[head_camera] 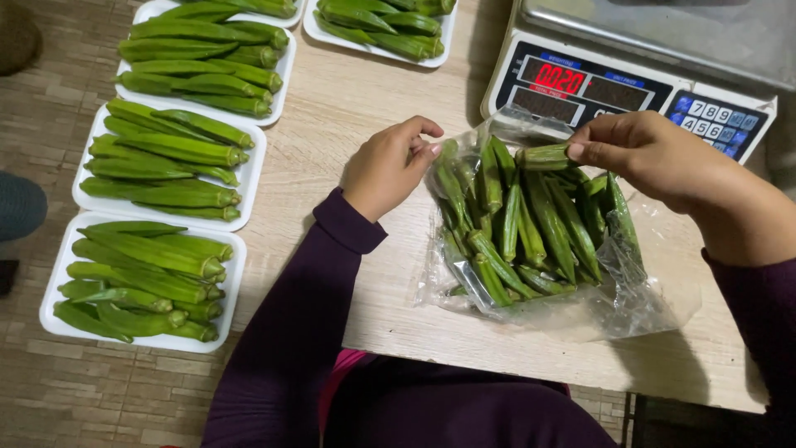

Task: Weighing trays of okra on a digital scale and transferring them into plastic bags for packaging.

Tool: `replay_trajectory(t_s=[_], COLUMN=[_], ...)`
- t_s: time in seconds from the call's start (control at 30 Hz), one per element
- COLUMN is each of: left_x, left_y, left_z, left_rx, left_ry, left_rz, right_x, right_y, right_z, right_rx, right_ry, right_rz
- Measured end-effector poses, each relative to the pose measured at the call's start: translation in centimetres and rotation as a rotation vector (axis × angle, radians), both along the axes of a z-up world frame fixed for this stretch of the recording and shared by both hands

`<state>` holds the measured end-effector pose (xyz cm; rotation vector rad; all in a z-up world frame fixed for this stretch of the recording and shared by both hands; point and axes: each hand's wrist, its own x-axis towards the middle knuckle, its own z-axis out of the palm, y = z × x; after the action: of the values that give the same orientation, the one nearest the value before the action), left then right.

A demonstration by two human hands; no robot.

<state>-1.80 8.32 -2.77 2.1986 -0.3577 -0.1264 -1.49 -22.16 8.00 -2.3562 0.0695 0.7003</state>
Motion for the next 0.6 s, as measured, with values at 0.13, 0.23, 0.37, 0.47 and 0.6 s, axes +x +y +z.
replay_trajectory(t_s=[0.13,0.23,0.37,0.47,0.6], left_x=[0.0,0.3,0.1,0.2,0.5], left_y=[0.1,0.0,-0.1,-0.3,-0.3], left_z=[-0.2,0.0,-0.2,-0.2,-1.0], left_rx=[-0.009,0.005,0.023,0.069,0.102], left_ry=[-0.027,-0.042,-0.062,-0.015,-0.003], left_rz=[-0.008,-0.019,0.013,0.01,0.052], right_x=[-1.4,-1.8,2.2,7.1,13.7], right_y=[2.2,1.8,-3.2,-6.1,-7.8], right_z=[0.8,1.4,1.7,3.2,3.1], right_rx=[-0.189,0.006,0.23,-0.088,-0.432], right_ry=[-0.124,-0.115,-0.375,-0.738,-0.816], right_rz=[-0.031,-0.205,-0.205,-0.066,-0.161])
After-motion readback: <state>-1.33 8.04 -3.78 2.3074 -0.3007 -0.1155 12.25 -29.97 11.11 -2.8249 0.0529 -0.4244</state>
